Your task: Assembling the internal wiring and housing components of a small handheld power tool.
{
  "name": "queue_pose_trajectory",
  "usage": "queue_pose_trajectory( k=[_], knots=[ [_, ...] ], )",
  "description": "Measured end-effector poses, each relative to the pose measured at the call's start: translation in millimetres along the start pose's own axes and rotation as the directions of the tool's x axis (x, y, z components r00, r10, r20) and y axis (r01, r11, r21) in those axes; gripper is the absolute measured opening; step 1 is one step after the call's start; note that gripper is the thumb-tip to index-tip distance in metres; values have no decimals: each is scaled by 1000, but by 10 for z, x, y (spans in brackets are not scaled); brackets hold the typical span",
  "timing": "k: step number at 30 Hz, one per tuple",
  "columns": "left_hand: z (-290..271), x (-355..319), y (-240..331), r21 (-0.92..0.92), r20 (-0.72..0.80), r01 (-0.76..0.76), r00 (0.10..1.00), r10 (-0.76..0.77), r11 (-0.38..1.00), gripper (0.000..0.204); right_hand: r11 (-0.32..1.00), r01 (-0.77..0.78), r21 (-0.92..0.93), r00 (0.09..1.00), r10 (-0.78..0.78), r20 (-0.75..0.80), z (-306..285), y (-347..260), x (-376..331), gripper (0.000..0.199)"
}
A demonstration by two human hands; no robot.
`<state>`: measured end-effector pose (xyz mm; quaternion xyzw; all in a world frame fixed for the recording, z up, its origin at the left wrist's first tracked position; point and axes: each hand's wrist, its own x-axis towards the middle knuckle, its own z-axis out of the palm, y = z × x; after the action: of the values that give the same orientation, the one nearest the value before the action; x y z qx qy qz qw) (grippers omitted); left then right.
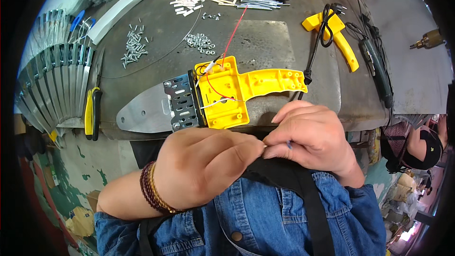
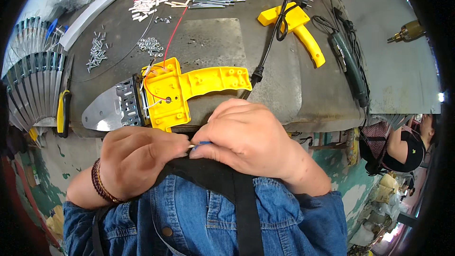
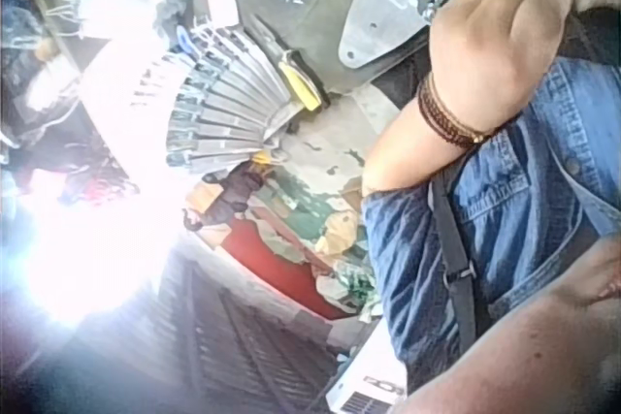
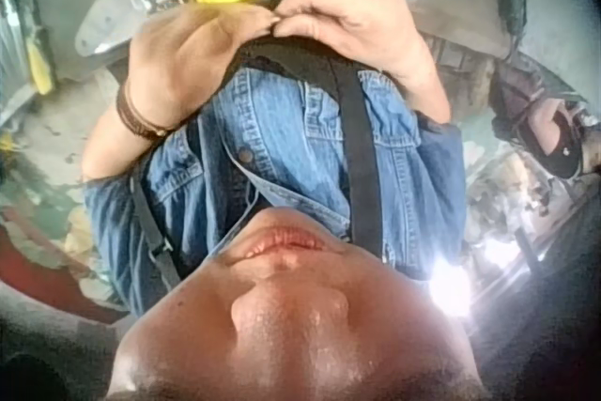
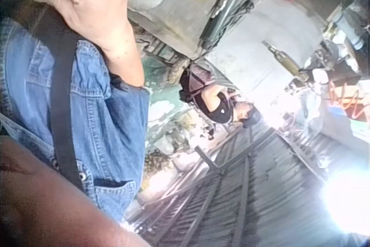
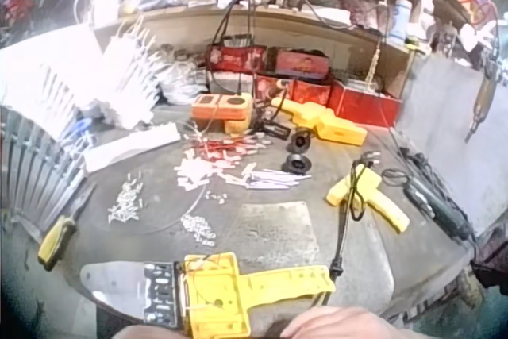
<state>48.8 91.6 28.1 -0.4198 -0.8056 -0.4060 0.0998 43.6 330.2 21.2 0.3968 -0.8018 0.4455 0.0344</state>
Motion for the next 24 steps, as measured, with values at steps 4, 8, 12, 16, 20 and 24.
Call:
queue_pose_trajectory(
  k=[4,8,12,16,20,24],
  knots=[
    [-6,-80,-13,192,72,-72,996,59,979,22,990,-97,-100,988,108,108,-17,-89,7,25],
    [-36,-64,-4,178,130,-40,991,17,983,21,991,-131,-12,965,130,227,51,-124,94,20],
    [-39,-108,-16,193,126,-28,992,3,981,19,987,-153,-40,966,157,205,-35,-94,125,14],
    [-196,-98,-16,212,143,-10,989,-21,977,16,986,-168,10,962,161,219,0,-79,126,13],
    [-624,-89,-69,315,412,266,826,-384,911,22,906,-411,99,909,398,125,-32,-50,120,10],
    [-375,87,-184,308,-32,99,995,-93,946,24,876,-434,209,899,437,32,153,-1,212,10]
  ],
)
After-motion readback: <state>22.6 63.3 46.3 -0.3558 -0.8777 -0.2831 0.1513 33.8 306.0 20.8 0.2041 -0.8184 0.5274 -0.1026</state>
